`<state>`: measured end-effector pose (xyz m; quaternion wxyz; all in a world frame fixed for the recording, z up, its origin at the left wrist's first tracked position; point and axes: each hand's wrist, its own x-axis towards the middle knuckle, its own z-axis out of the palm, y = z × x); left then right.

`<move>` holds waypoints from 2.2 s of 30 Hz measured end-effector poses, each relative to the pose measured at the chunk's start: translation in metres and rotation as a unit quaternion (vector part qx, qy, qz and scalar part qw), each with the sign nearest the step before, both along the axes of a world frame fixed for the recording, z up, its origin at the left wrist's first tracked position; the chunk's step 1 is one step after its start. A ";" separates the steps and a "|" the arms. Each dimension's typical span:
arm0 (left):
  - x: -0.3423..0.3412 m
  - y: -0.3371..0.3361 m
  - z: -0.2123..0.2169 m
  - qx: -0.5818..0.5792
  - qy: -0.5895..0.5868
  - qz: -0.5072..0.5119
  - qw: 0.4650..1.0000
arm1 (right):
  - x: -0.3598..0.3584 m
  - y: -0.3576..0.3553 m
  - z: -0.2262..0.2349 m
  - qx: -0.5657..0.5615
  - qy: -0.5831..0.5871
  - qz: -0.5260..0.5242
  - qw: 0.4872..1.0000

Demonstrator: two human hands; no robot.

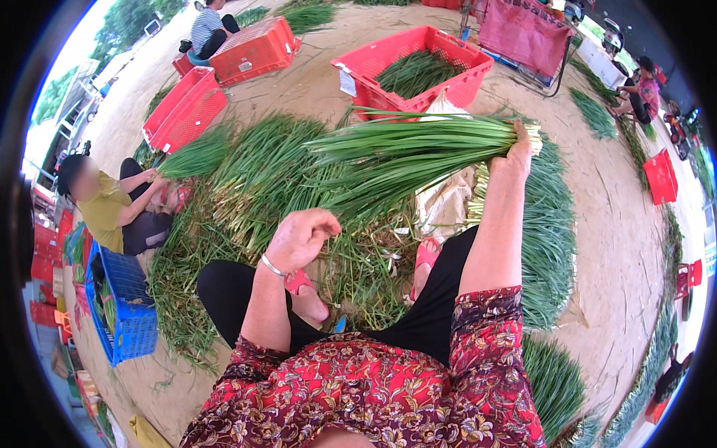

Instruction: The person bundles green leaves by hand, selecting individual stalks, aligning them into a bunch, and wrapping a leaf around the base to secure them.

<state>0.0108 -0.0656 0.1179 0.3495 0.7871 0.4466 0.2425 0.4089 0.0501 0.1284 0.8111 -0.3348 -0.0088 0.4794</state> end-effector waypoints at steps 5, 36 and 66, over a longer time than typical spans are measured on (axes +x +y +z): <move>0.030 0.020 0.000 0.056 -0.105 0.135 0.984 | -0.012 0.001 -0.006 0.014 -0.012 0.034 0.999; 0.087 -0.032 -0.053 0.182 0.202 -0.030 0.962 | 0.016 -0.004 -0.002 0.061 0.042 -0.013 0.997; 0.062 -0.037 -0.139 -0.047 0.062 -0.126 0.989 | 0.033 -0.001 -0.007 0.042 0.113 0.008 0.993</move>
